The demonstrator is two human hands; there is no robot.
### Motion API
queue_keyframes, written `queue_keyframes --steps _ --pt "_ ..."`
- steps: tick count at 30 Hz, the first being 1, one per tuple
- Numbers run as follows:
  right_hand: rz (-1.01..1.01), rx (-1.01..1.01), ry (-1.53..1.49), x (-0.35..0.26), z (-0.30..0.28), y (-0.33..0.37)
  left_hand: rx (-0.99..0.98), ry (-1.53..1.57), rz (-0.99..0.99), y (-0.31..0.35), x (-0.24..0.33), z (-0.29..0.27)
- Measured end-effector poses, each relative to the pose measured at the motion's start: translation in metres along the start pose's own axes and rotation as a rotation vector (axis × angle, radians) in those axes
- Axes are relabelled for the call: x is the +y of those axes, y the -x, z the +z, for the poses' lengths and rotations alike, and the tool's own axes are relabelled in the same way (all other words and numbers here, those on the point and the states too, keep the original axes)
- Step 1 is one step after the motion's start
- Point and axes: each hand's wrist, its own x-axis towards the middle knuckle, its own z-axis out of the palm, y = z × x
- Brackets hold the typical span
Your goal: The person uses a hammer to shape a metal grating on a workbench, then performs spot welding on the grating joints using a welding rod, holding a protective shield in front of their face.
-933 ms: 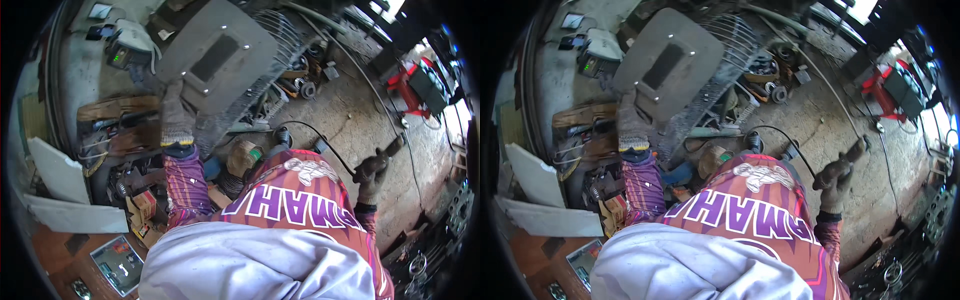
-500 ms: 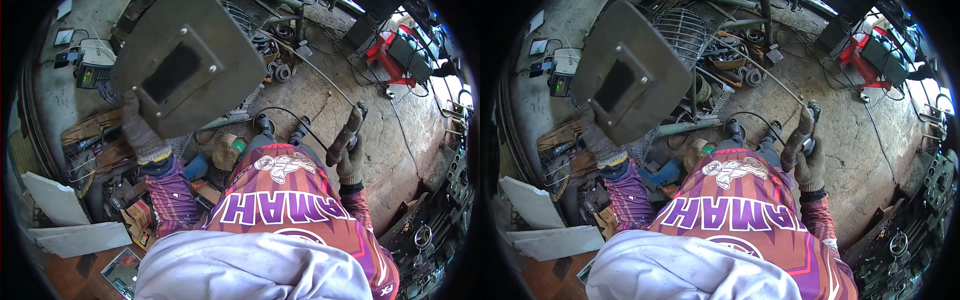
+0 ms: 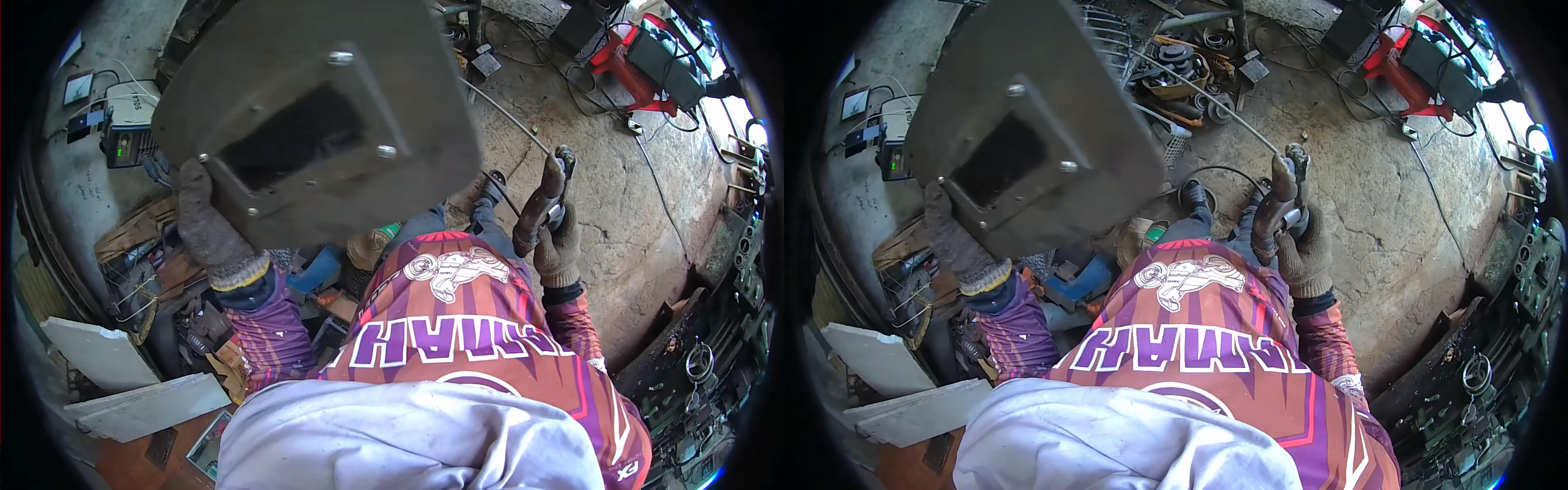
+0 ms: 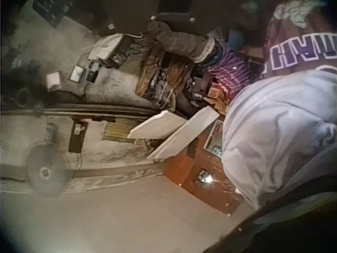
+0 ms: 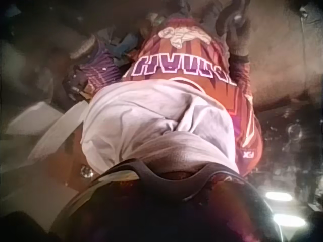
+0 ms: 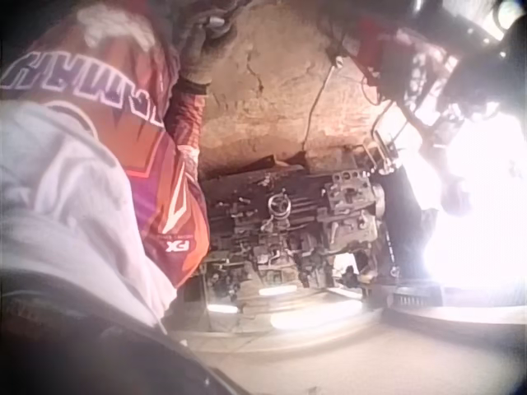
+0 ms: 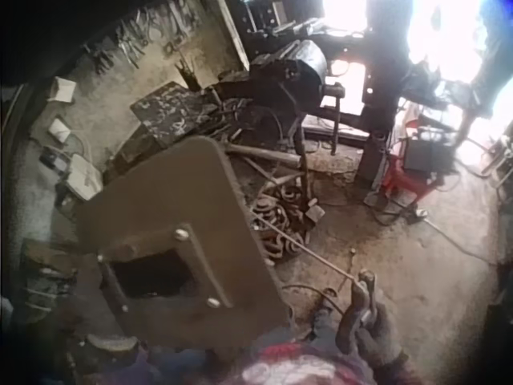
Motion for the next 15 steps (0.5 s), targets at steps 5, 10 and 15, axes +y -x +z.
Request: queue_keyframes --steps 5,10,15 --pt "0.04 -0.002 0.018 -0.004 0.002 0.001 -0.011 -0.107 0.068 0.007 -0.005 0.039" --pt "0.06 -0.022 -0.017 -0.001 -0.001 0.003 0.053 -0.211 0.086 0.002 -0.003 0.056" --pt "0.007 0.025 0.008 -0.003 0.002 0.003 -0.032 -0.258 0.175 -0.002 -0.003 0.063"
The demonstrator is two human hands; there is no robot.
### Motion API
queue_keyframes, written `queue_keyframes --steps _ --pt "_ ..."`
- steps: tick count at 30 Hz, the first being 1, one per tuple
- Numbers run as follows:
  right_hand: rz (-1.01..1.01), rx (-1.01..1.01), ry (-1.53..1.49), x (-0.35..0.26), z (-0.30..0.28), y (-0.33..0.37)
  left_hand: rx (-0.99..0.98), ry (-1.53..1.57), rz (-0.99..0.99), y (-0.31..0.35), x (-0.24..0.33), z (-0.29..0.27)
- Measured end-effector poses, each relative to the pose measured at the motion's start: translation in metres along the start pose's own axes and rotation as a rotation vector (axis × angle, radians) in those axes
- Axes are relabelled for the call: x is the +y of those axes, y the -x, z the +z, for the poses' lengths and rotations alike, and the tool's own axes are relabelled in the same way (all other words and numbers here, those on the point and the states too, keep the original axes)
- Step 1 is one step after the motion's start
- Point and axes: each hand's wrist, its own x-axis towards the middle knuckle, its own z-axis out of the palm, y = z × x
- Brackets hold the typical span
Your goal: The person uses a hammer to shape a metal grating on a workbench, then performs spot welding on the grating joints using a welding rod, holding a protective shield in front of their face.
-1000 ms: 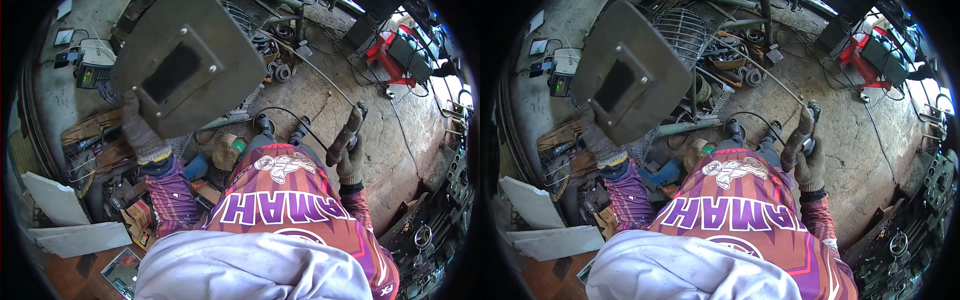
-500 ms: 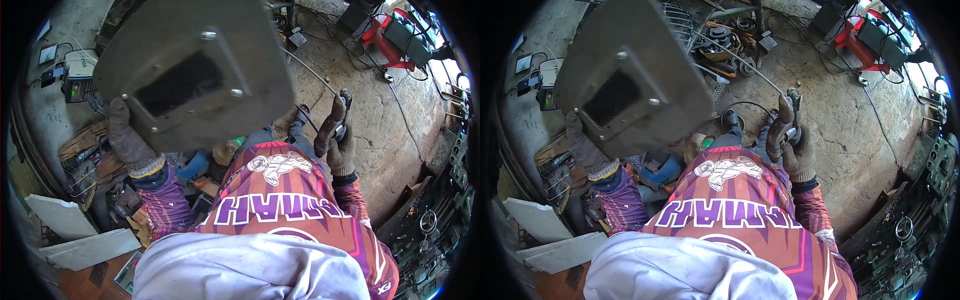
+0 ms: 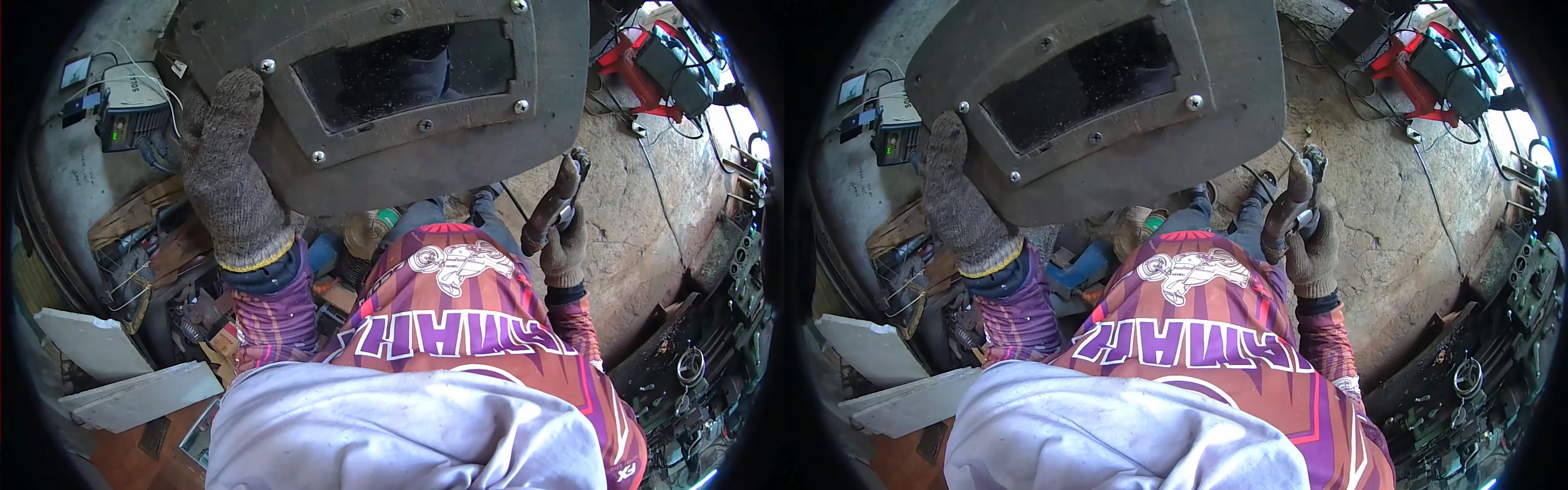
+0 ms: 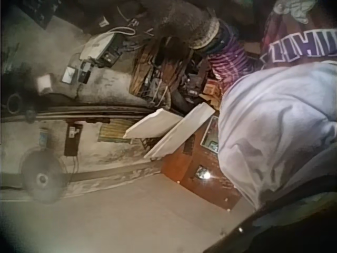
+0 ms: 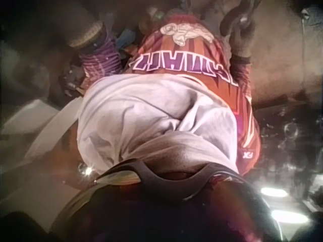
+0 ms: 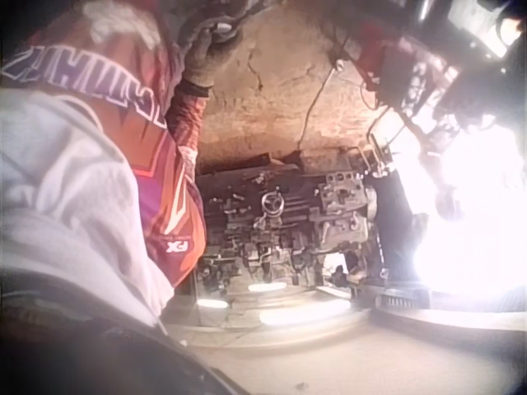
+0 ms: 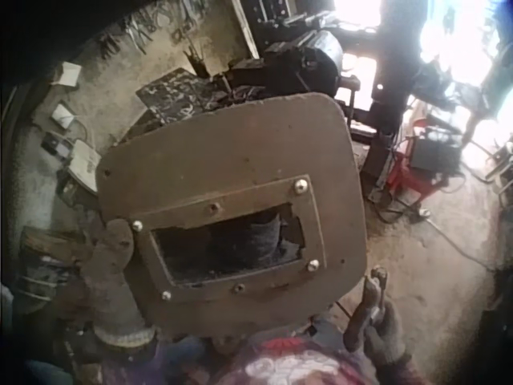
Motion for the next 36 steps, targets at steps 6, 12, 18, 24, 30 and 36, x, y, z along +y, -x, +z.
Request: queue_keyframes --steps 6,12,18,24,30,36 --pt "0.047 -0.04 0.102 0.008 -0.008 0.001 0.109 -0.009 0.024 0.006 0.002 0.016" --pt "0.02 0.002 0.005 0.003 -0.006 0.0 0.078 0.023 0.031 -0.015 -0.002 -0.004" --pt "0.005 -0.026 0.025 0.004 -0.011 0.0 0.081 -0.01 0.111 -0.071 0.016 -0.091" --pt "0.024 -0.04 -0.015 0.005 -0.01 -0.004 0.079 0.157 -0.024 -0.053 0.012 -0.071" --pt "0.004 0.008 -0.005 0.009 -0.007 -0.003 0.039 0.131 0.005 -0.017 0.0 -0.01" --pt "-0.011 0.005 -0.025 0.007 -0.006 -0.002 0.031 -0.007 -0.036 -0.007 -0.004 0.001"
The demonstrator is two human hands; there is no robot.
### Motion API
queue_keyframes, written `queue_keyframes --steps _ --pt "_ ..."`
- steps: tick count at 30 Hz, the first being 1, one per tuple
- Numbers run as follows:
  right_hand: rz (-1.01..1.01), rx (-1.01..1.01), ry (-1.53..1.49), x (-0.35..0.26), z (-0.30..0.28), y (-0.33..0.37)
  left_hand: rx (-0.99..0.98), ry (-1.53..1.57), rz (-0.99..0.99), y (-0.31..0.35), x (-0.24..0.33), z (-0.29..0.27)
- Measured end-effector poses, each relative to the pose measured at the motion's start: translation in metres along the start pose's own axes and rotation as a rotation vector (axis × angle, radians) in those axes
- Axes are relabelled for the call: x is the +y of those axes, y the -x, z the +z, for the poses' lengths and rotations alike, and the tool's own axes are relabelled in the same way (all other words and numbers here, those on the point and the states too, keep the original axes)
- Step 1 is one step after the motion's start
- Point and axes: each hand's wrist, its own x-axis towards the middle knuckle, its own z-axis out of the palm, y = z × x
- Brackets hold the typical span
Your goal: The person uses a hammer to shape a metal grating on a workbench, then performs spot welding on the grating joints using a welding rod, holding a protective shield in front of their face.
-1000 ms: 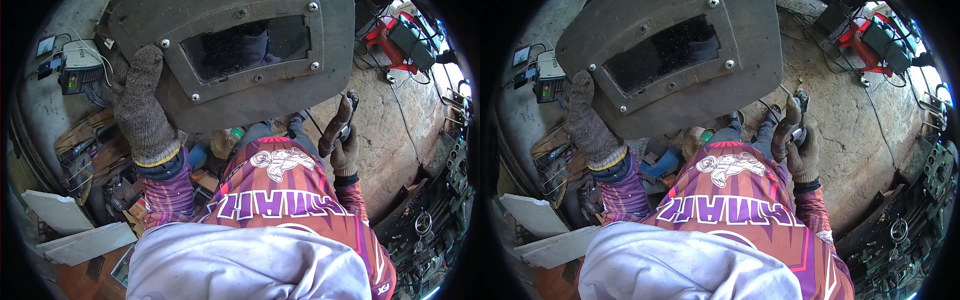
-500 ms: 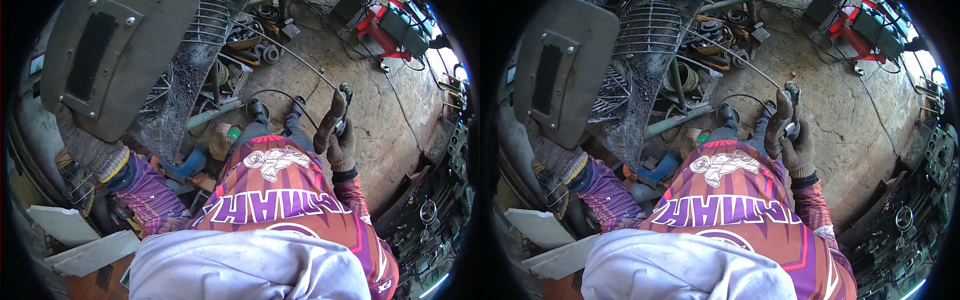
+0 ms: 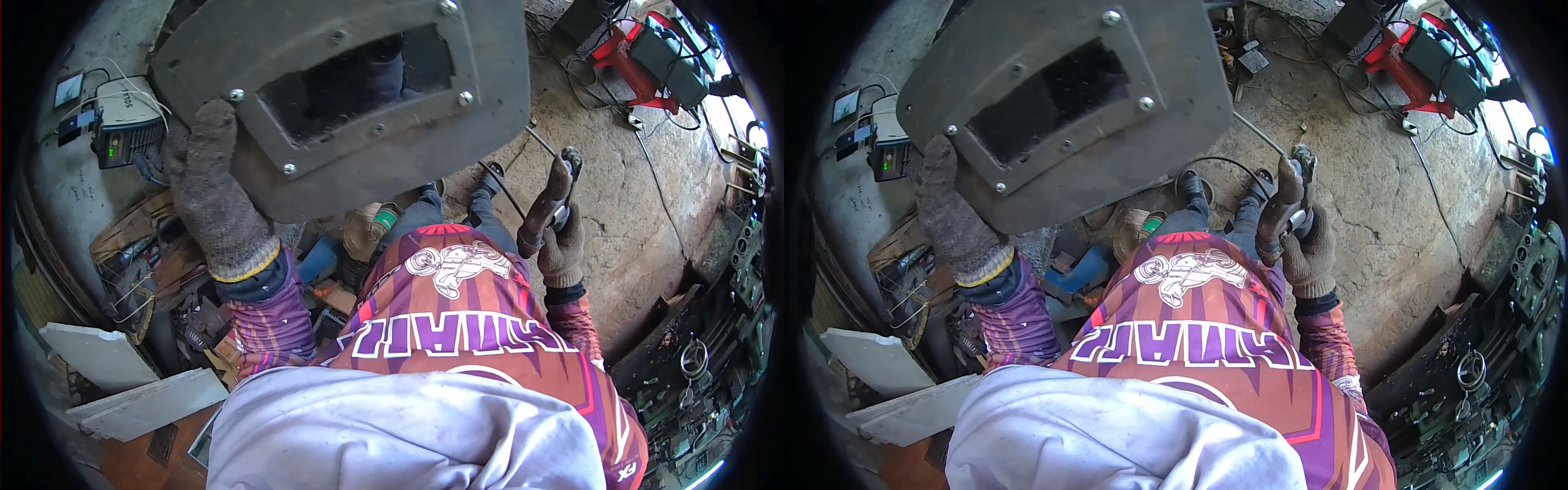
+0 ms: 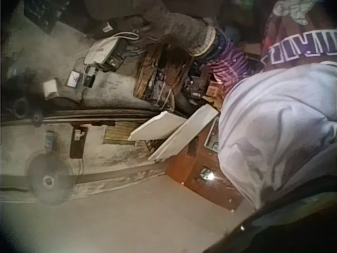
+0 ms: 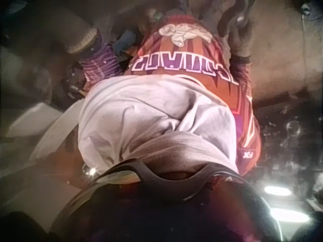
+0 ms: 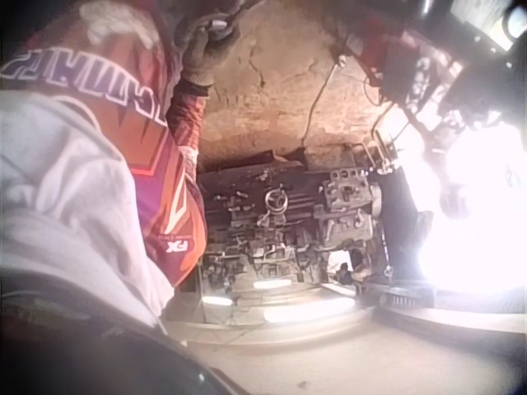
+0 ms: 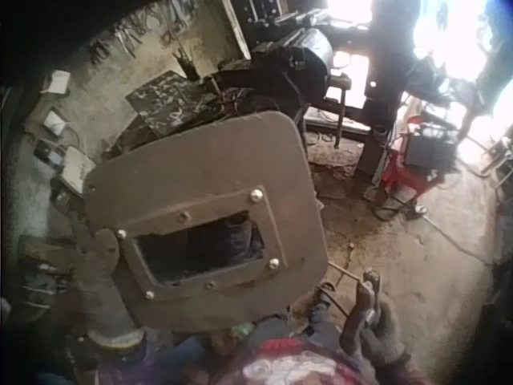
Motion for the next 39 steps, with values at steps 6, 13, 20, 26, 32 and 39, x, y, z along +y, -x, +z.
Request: queue_keyframes --steps 6,13,20,26,32,39 --pt "0.054 0.005 0.073 0.004 -0.005 0.002 -0.062 -0.237 0.136 -0.005 -0.009 -0.015" --pt "0.087 -0.022 0.046 -0.002 -0.006 0.0 -0.063 -0.112 0.019 0.002 0.002 0.004" --pt "0.11 -0.031 -0.008 -0.001 -0.008 0.004 -0.037 -0.249 0.102 -0.005 0.0 -0.002" --pt "0.089 -0.016 0.059 -0.003 -0.005 0.004 -0.077 -0.141 0.048 -0.008 -0.002 -0.006" --pt "0.04 -0.01 0.035 -0.006 -0.001 -0.003 -0.057 -0.085 0.093 -0.006 0.001 -0.005" --pt "0.346 0.041 -0.284 -0.052 0.012 -0.019 -0.165 -0.01 -0.021 -0.004 0.008 -0.006"
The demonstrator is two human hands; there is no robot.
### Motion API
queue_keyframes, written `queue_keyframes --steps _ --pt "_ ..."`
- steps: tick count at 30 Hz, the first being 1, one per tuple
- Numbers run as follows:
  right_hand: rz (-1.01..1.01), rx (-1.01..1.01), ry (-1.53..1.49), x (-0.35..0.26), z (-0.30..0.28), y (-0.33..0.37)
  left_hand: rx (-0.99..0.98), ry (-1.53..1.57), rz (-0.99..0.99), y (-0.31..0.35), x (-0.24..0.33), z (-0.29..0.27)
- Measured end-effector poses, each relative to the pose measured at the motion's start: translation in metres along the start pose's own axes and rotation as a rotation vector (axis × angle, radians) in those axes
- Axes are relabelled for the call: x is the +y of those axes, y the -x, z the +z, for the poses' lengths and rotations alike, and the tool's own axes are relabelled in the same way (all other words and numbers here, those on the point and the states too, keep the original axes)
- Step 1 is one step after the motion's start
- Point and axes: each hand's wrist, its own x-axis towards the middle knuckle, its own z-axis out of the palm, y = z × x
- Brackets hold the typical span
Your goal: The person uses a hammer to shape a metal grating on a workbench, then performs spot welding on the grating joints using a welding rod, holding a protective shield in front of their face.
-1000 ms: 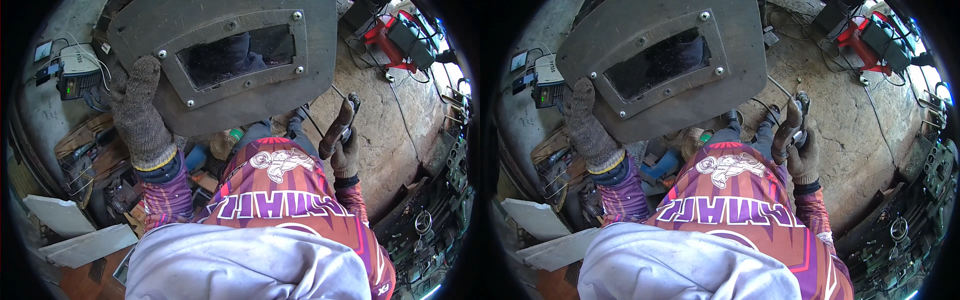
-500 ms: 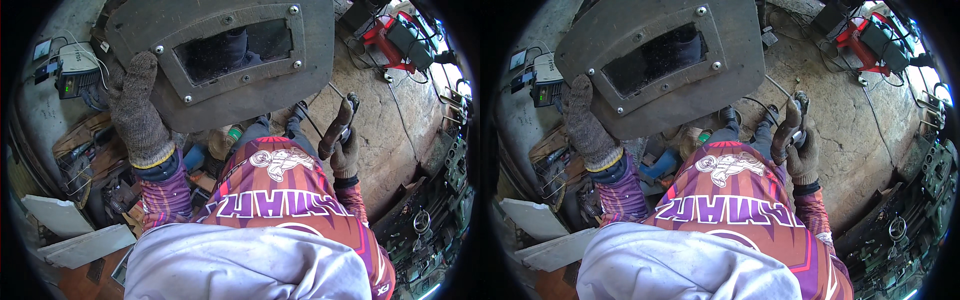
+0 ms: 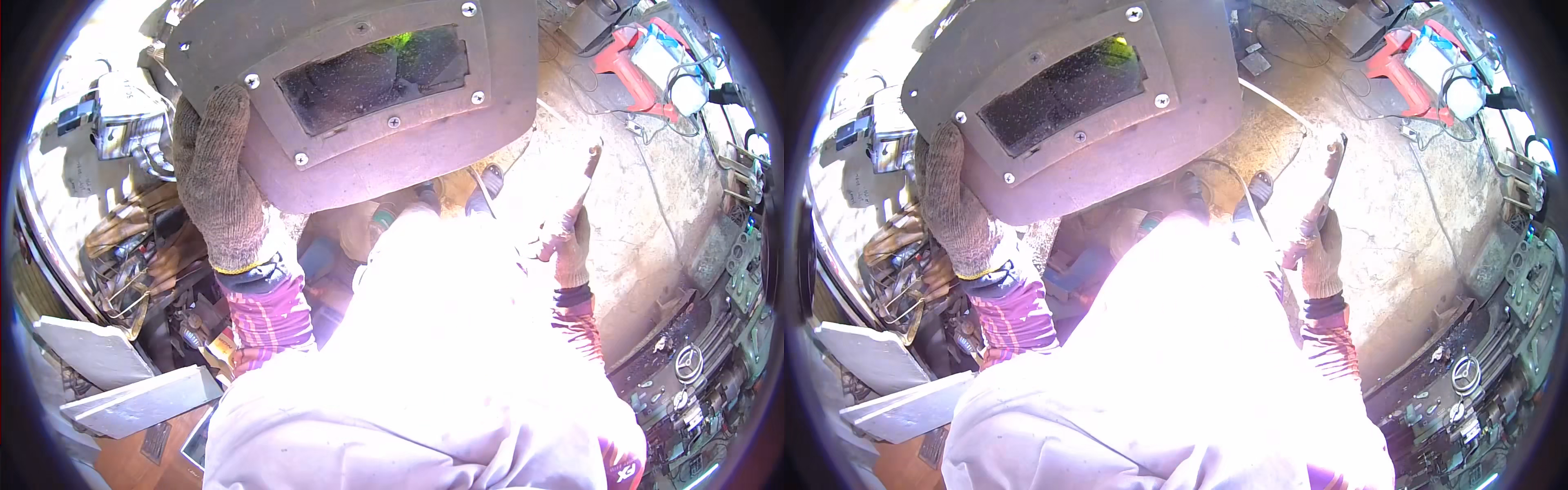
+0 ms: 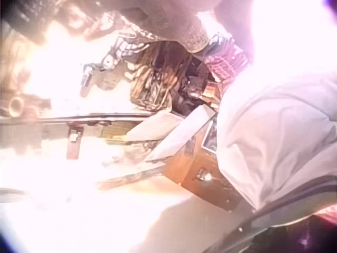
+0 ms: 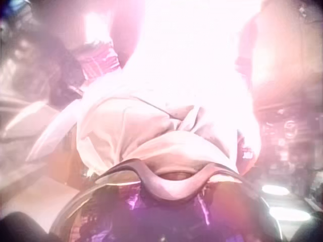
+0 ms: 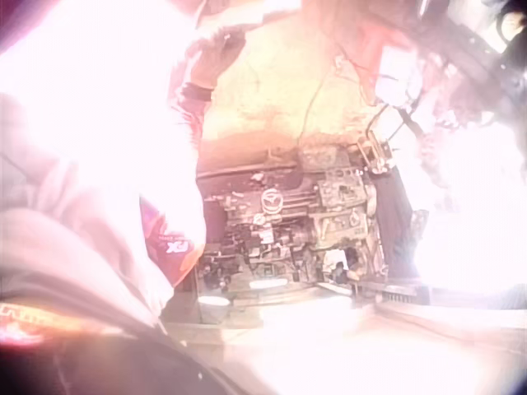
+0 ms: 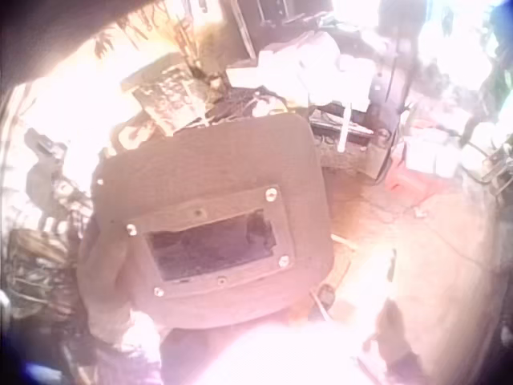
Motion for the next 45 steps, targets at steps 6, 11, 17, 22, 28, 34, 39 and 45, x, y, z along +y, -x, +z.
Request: queue_keyframes --steps 6,11,17,22,28,34,39,45 --pt "-0.196 -0.014 0.239 0.065 -0.044 -0.007 0.153 -0.157 0.217 -0.003 -0.021 -0.016" --pt "-0.279 0.013 0.219 0.059 -0.031 -0.004 0.144 -0.288 0.307 -0.008 -0.028 -0.02" --pt "-0.245 0.015 0.21 0.058 -0.037 -0.005 0.244 0.294 0.097 -0.02 0.002 -0.021" --pt "-0.235 -0.047 0.224 0.045 -0.035 -0.003 -0.121 0.023 0.174 -0.046 0.015 -0.087" --pt "-0.224 -0.068 0.229 0.049 -0.033 -0.005 0.265 0.097 0.149 -0.024 0.004 -0.052" --pt "-0.23 -0.03 0.229 0.048 -0.029 -0.004 0.144 0.036 0.064 -0.001 -0.007 -0.002" --pt "-0.239 -0.026 0.321 0.054 -0.039 -0.005 0.027 -0.068 0.043 0.0 -0.011 0.001" --pt "-0.167 -0.062 0.241 0.052 -0.038 -0.004 0.163 -0.178 0.15 0.0 -0.019 -0.006"
